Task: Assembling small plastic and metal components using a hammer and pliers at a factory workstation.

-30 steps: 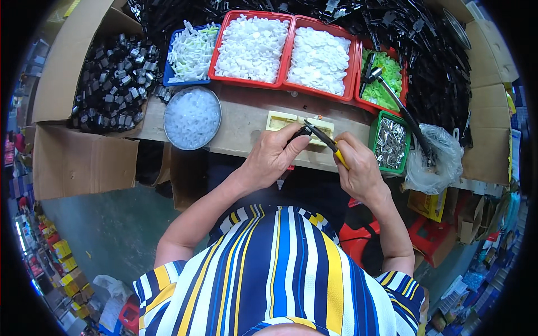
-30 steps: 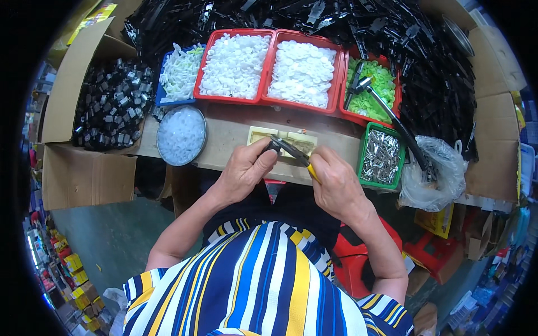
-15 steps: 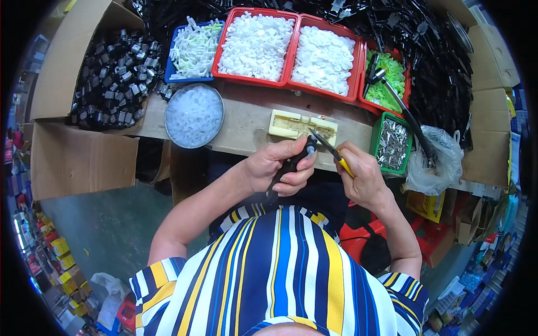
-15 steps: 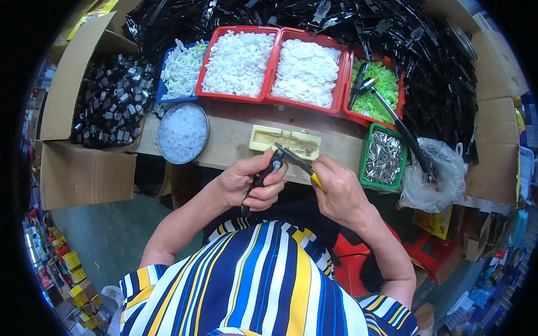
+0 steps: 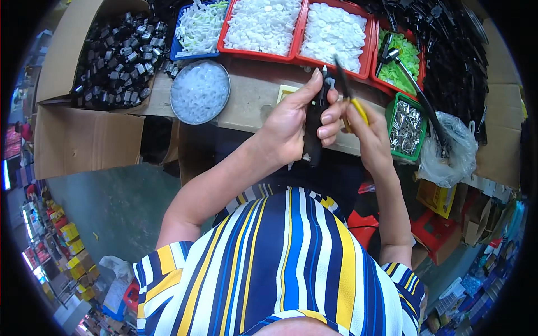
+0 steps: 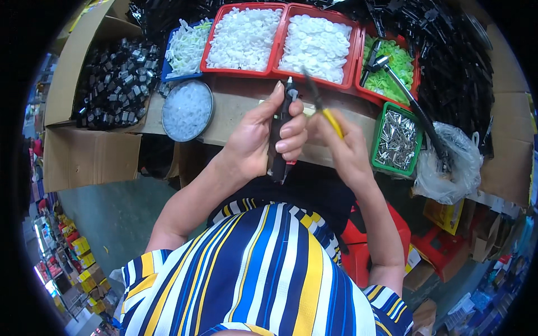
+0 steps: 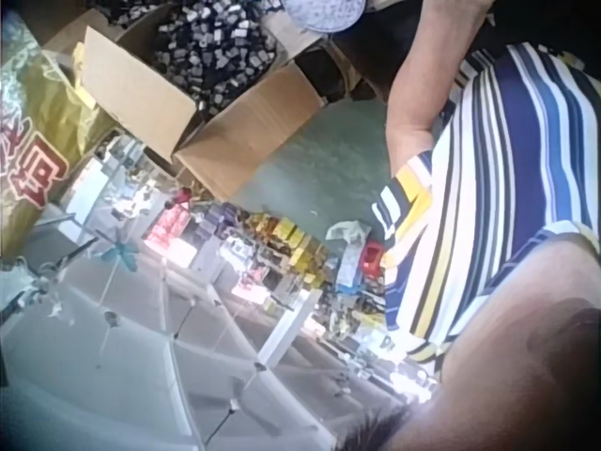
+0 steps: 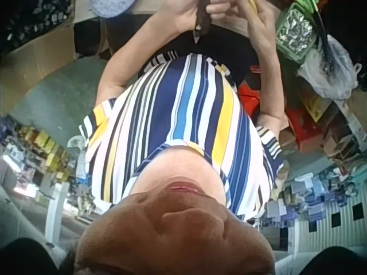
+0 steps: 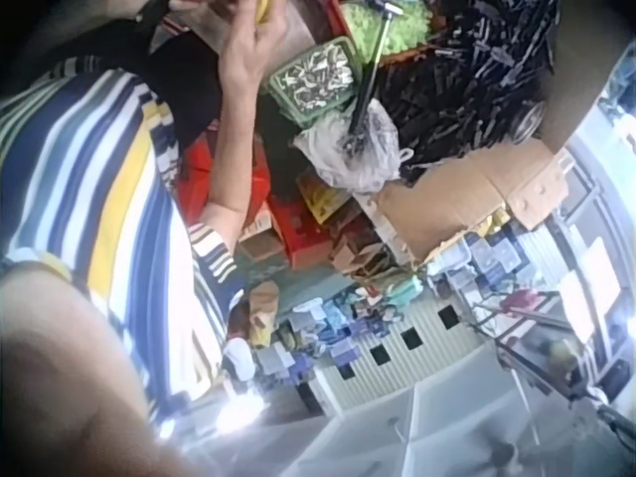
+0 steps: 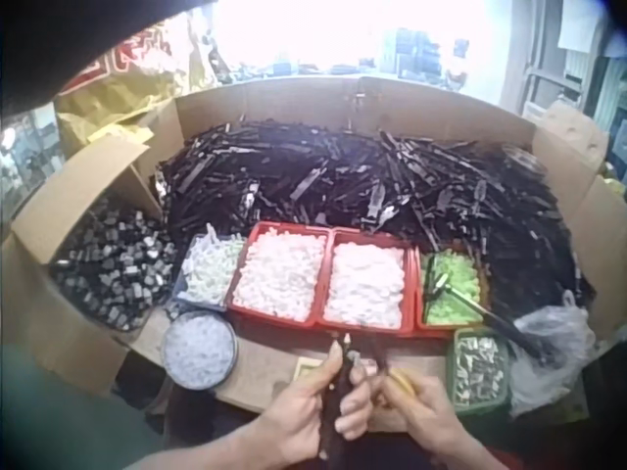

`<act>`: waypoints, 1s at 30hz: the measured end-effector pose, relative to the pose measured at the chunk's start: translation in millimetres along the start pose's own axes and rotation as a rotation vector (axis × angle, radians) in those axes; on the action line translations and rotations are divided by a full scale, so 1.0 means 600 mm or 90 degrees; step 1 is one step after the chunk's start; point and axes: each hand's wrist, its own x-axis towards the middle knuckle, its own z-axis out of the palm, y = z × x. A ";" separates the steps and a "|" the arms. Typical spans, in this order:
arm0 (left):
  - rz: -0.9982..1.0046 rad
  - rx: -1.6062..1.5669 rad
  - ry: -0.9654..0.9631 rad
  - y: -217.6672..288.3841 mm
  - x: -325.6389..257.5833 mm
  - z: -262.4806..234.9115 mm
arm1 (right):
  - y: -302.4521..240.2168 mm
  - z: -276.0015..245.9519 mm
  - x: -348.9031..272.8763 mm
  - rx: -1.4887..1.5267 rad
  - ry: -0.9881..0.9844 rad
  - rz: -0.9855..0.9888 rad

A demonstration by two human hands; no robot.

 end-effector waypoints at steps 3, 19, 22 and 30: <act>0.040 0.013 0.029 0.000 -0.004 0.002 | 0.019 -0.008 0.014 0.005 0.043 0.020; 0.219 -0.066 0.260 0.002 -0.008 -0.012 | -0.001 0.055 -0.019 -0.315 -0.104 -0.312; 0.241 -0.057 0.282 -0.004 -0.003 -0.008 | -0.007 0.058 -0.020 -0.342 -0.095 -0.317; 0.303 -0.010 0.305 -0.011 0.003 0.012 | -0.024 0.058 -0.018 -0.350 -0.082 -0.342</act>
